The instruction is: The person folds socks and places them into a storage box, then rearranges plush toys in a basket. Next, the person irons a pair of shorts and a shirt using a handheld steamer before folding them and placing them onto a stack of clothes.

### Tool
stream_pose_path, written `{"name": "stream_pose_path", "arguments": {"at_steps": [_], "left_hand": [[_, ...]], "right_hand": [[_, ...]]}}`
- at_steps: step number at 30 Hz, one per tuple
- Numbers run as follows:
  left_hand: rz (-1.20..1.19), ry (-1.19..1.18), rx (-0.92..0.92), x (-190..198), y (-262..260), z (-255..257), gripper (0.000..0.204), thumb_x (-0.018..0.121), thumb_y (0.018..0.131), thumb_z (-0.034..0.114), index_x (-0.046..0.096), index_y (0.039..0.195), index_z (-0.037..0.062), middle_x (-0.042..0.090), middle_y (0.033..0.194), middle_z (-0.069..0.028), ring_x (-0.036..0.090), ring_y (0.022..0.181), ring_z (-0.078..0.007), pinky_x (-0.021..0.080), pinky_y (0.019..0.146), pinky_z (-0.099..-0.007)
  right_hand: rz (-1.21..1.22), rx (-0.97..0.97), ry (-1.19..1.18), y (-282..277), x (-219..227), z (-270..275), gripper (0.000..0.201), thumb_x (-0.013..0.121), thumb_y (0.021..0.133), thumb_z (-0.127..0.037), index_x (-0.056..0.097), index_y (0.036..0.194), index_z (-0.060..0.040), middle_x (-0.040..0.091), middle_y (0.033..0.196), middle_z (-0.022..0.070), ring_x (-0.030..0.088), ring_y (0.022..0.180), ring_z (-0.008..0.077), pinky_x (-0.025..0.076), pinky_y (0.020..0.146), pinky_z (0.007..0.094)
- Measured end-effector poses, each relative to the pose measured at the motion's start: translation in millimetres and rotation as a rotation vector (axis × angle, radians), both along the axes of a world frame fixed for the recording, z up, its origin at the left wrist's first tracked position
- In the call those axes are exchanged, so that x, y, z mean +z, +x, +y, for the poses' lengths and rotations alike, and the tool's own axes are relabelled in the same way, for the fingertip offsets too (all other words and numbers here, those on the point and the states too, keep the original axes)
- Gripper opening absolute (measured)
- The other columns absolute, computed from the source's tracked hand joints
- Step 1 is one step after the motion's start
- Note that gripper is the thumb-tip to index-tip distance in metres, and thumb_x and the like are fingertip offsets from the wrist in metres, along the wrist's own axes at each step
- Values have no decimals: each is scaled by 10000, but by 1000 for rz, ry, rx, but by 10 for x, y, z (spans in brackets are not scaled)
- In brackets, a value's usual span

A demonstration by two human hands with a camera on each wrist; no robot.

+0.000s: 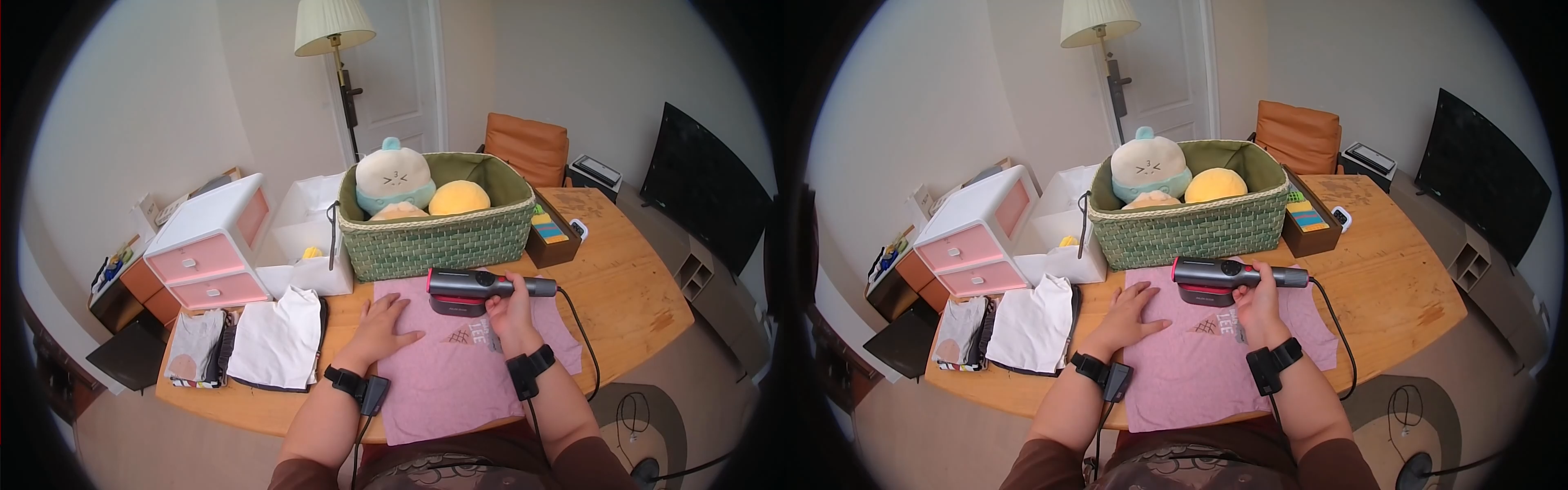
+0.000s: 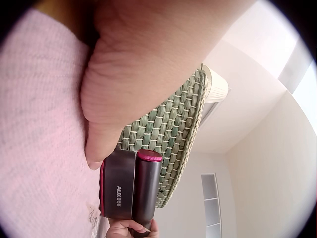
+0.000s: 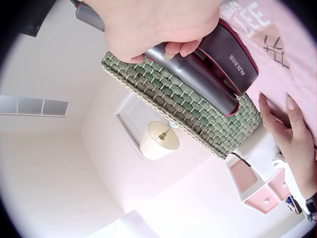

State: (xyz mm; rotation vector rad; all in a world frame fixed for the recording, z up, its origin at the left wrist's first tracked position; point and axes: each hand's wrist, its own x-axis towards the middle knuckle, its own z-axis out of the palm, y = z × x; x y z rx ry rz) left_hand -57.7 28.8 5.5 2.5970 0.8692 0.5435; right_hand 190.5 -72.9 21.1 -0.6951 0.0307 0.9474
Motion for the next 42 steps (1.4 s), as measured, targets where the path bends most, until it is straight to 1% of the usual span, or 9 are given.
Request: {"name": "stream_pose_path", "arguments": {"at_steps": [6,9,13,26,28,31,34,37,42], "left_hand": [[3,9,1,-2,5,5,790,709,779,544,512,1376,66,427,1457,-181,348,1395,-329,146,1167,-580],[6,10,3,1,9,10,793,711,776,545,512,1375,64,428,1456,-180,351,1393,-330,152,1166,-579],[7,18,4,-2,6,7,793,709,777,545,512,1374,61,428,1456,-181,352,1393,-332,158,1166,-575],[4,1,4,10,3,-3,787,708,782,542,511,1378,68,425,1462,-181,345,1400,-330,147,1169,-574],[18,-5,4,18,3,-1,785,713,784,543,513,1382,75,413,1471,-183,339,1401,-340,148,1181,-537],[9,-4,4,14,3,-1,783,713,784,543,517,1376,70,418,1464,-185,342,1399,-341,148,1181,-533],[1,-2,1,5,5,0,788,705,784,542,510,1381,67,426,1461,-182,348,1398,-326,144,1170,-574],[4,3,-6,6,3,6,788,703,784,544,508,1382,69,428,1459,-182,349,1398,-325,147,1169,-572],[7,8,-3,1,2,4,786,703,785,544,509,1383,73,428,1459,-180,349,1398,-325,148,1169,-570]], "right_hand": [[22,49,-9,-160,-36,2,210,712,815,-280,534,853,-176,522,692,-22,433,539,110,387,539,273],[-15,146,-20,-250,-25,-20,201,702,821,-273,531,852,-172,535,681,-15,436,539,116,384,540,286],[-14,135,-5,-242,-23,-17,198,701,822,-270,531,852,-171,530,679,-16,437,540,114,382,539,281],[-3,-70,16,128,-3,9,170,702,825,-253,552,837,-173,567,742,-26,439,546,113,383,518,247],[2,-59,10,114,-7,12,170,700,827,-257,552,842,-175,568,744,-24,442,547,113,383,518,247],[20,-31,4,50,-26,22,184,707,821,-260,548,854,-172,548,727,-20,438,547,114,383,526,257],[17,-4,5,-68,-22,12,193,705,820,-266,541,864,-174,519,697,-21,429,545,115,378,541,270],[-15,95,-10,-140,-33,3,173,672,838,-294,541,882,-189,551,719,-28,443,546,117,382,522,252],[-44,83,16,-170,27,-31,196,693,825,-278,533,875,-178,540,723,-23,438,556,115,377,532,256]]}}
